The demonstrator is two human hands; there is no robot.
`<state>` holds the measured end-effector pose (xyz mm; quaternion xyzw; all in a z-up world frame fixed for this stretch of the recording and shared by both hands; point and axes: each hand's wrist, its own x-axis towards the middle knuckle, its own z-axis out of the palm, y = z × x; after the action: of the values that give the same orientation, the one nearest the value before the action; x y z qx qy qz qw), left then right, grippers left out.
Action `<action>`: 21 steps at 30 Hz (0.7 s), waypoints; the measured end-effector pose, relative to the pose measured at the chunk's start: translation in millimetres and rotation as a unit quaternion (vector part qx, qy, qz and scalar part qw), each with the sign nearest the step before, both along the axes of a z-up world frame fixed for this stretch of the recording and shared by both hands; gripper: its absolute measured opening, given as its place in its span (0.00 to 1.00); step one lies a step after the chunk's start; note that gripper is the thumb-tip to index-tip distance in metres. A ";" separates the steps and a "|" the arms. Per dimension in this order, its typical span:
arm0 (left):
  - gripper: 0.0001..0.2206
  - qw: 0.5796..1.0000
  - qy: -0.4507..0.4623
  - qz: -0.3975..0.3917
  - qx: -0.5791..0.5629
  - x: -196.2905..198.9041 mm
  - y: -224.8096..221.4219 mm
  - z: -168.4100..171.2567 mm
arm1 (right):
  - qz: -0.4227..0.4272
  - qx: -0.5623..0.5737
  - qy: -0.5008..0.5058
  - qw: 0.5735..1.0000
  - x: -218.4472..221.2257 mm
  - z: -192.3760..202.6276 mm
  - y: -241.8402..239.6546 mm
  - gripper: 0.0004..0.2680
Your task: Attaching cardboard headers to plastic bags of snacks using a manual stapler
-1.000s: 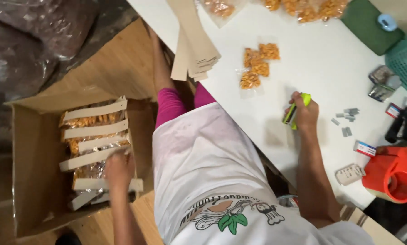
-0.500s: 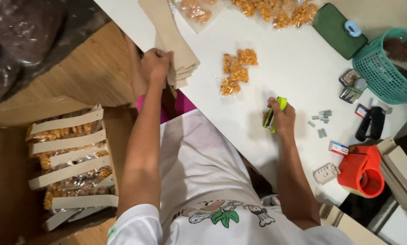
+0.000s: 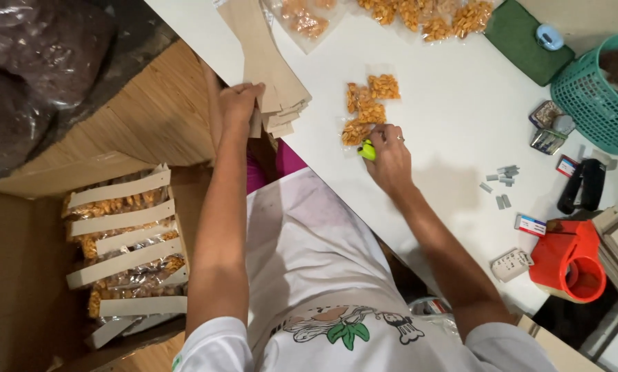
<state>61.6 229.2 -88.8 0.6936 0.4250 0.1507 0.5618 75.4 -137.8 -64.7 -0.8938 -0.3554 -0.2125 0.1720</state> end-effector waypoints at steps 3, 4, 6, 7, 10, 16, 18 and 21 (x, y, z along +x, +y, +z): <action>0.21 0.992 -0.048 -0.002 -0.117 -37.9 -25.6 71.8 | 0.059 0.056 0.093 0.992 8.1 12.9 -1.0 0.10; 0.35 0.980 -0.095 0.019 -0.174 -54.9 -50.2 128.0 | 0.098 0.104 0.170 0.975 7.5 29.2 -0.3 0.07; 0.57 0.962 -0.141 0.040 -0.230 -66.3 -80.8 148.9 | 0.136 0.151 0.246 0.948 7.1 49.3 2.8 0.04; 0.33 0.966 -0.164 -0.009 -0.201 -57.6 -84.7 108.7 | 0.139 0.196 0.324 0.915 7.1 53.2 5.1 0.06; 0.16 0.964 -0.193 -0.076 -0.169 -56.3 -120.3 76.6 | 0.138 0.258 0.449 0.844 2.9 74.8 16.4 0.09; 0.15 0.961 -0.206 -0.120 -0.141 -67.2 -163.0 110.4 | 0.125 0.332 0.507 0.786 11.9 76.5 27.7 0.10; 0.13 0.961 -0.208 -0.126 -0.135 -66.2 -165.2 110.2 | 0.122 0.348 0.514 0.775 14.2 72.5 26.7 0.11; 0.12 0.961 -0.204 -0.133 -0.132 -63.8 -165.1 104.1 | 0.130 0.360 0.516 0.766 16.5 73.9 25.1 0.14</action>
<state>-2.2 64.1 15.2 0.6183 0.2209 0.1555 0.7381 91.9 -112.7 9.3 -0.6867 -0.2232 0.1926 0.6645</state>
